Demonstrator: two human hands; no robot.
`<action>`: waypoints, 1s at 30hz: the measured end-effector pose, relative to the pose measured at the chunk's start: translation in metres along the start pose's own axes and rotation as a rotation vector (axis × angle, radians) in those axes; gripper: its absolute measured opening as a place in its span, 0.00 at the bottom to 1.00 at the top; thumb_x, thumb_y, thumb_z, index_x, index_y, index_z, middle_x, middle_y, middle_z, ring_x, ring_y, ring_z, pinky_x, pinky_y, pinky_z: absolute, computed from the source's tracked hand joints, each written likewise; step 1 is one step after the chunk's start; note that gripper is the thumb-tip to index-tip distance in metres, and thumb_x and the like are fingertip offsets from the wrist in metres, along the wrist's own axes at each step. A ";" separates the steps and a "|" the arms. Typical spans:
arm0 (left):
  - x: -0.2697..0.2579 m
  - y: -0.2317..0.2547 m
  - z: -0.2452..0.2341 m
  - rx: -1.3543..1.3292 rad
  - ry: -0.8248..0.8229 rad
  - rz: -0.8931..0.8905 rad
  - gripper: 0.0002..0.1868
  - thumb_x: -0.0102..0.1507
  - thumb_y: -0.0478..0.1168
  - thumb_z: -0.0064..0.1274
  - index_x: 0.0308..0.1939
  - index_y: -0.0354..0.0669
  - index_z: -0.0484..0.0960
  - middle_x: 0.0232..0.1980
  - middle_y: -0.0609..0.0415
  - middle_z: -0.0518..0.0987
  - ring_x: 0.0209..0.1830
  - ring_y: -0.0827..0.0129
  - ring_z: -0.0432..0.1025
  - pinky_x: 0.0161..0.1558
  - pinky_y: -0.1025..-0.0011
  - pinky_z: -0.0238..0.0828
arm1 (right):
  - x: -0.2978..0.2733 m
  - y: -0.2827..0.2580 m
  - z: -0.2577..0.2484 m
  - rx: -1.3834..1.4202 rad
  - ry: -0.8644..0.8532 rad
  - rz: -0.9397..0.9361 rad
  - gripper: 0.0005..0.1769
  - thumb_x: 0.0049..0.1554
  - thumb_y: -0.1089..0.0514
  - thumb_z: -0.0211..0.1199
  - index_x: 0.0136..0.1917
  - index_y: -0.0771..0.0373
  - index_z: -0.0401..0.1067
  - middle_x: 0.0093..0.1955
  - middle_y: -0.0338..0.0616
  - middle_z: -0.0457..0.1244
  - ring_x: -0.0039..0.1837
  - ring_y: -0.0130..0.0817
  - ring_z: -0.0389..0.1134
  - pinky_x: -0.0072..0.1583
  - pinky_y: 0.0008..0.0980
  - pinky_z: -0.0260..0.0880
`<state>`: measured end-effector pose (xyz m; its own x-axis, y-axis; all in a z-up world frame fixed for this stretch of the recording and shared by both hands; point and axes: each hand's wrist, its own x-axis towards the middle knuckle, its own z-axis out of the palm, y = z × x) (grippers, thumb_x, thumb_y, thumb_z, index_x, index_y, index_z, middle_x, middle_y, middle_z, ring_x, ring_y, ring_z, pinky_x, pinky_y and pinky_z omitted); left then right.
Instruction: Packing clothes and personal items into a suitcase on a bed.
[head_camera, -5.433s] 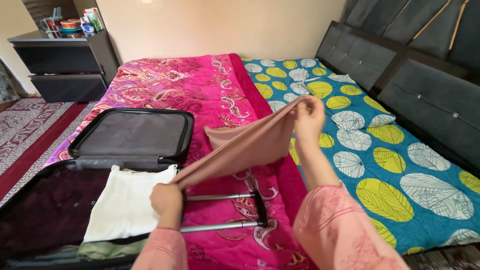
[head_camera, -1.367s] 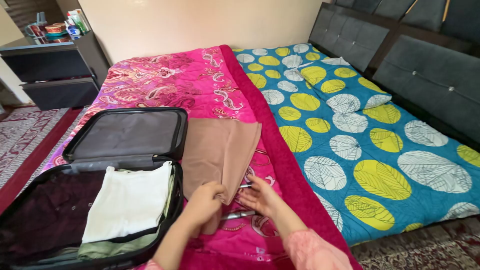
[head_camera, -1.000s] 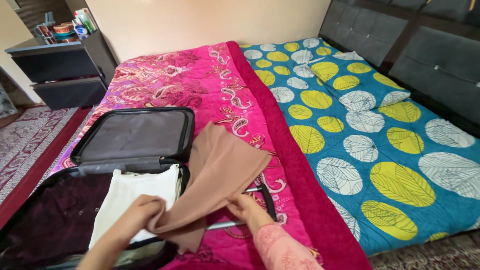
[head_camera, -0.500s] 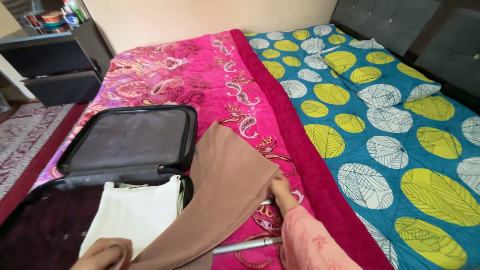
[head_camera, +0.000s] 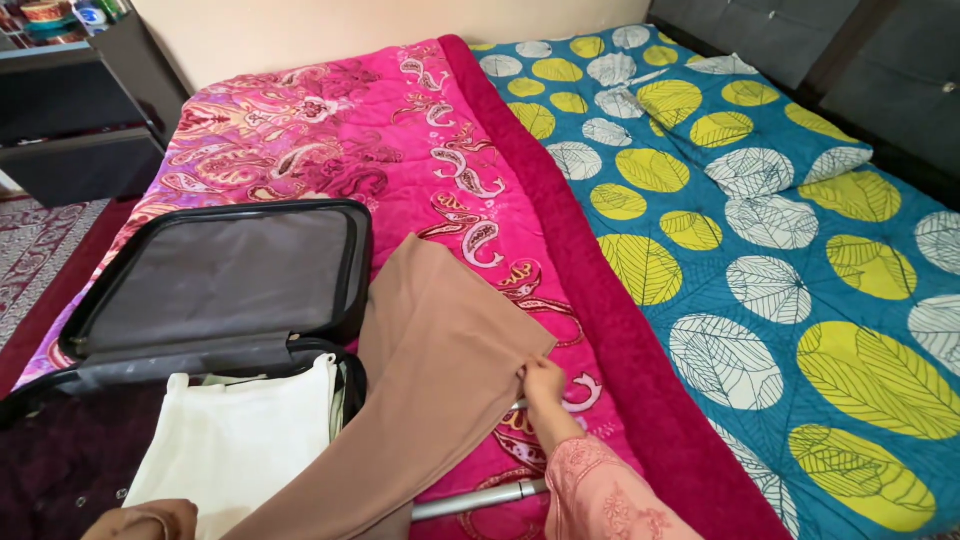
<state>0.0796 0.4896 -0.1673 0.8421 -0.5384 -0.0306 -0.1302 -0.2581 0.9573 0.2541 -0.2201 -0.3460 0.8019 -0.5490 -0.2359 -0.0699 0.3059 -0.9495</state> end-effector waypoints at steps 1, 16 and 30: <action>0.001 0.009 -0.005 -0.004 0.010 -0.002 0.12 0.61 0.36 0.44 0.23 0.37 0.66 0.29 0.55 0.66 0.29 0.70 0.61 0.32 0.72 0.62 | -0.003 -0.011 0.000 0.004 0.000 -0.001 0.16 0.58 0.61 0.62 0.55 0.74 0.81 0.48 0.52 0.71 0.48 0.41 0.70 0.49 0.37 0.69; -0.007 0.034 -0.072 -0.105 0.210 -0.058 0.07 0.58 0.34 0.39 0.25 0.37 0.63 0.31 0.52 0.64 0.32 0.68 0.59 0.34 0.72 0.57 | 0.024 -0.104 -0.014 -0.782 0.235 0.155 0.35 0.52 0.35 0.68 0.52 0.72 0.78 0.53 0.66 0.69 0.58 0.60 0.72 0.59 0.51 0.71; 0.099 0.203 0.079 -0.604 1.007 -0.034 0.09 0.65 0.36 0.39 0.41 0.42 0.76 0.43 0.50 0.76 0.45 0.65 0.72 0.48 0.69 0.67 | 0.197 -0.437 -0.126 0.506 -0.460 -0.181 0.08 0.66 0.54 0.62 0.47 0.58 0.71 0.40 0.36 0.65 0.41 0.24 0.66 0.41 0.21 0.69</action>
<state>0.0955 0.3201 0.0013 0.9095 0.4085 -0.0768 -0.0582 0.3081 0.9496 0.3682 -0.5600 -0.0037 0.9522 -0.2748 0.1337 0.2827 0.6260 -0.7268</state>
